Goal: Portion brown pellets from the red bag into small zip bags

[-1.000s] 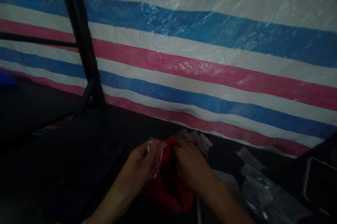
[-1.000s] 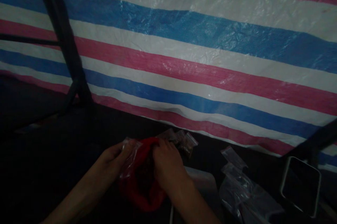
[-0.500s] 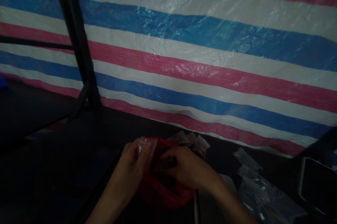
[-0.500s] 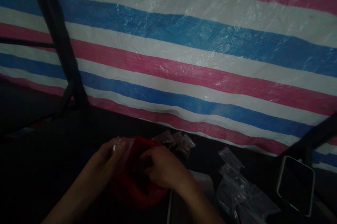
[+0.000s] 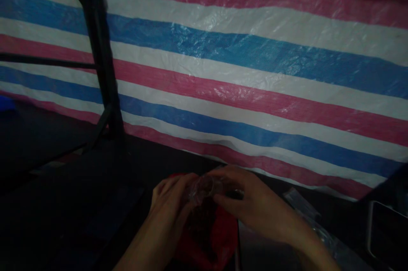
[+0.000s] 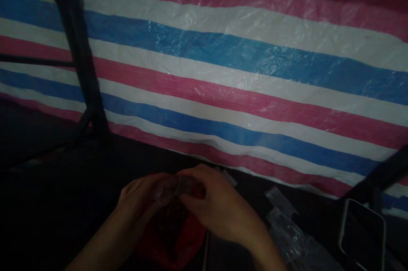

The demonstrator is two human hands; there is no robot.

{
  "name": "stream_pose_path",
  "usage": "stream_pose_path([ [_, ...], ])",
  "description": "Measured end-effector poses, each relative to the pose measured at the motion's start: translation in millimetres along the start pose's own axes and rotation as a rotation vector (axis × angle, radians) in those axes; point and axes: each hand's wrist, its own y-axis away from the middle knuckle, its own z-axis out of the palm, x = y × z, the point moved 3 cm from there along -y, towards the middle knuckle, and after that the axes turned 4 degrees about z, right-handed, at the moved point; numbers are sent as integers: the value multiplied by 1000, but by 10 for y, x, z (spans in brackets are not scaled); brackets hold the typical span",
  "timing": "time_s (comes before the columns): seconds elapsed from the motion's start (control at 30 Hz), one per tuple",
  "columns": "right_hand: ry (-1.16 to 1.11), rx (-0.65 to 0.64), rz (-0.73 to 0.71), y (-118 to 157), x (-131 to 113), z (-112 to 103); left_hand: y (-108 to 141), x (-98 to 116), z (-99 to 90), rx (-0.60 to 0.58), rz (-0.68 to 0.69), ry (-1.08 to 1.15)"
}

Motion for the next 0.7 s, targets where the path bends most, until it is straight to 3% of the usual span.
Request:
stream_pose_path([
  [0.23, 383, 61, -104, 15, -74, 204, 36, -22, 223, 33, -19, 113],
  [0.47, 468, 121, -208, -44, -67, 206, 46, -68, 222, -1, -97, 331],
  [0.63, 445, 234, -208, -74, -4, 104, -10, -12, -16, 33, -160, 387],
  [0.7, 504, 178, -162, -74, 38, 104, -1, 35, -186, 81, -195, 399],
])
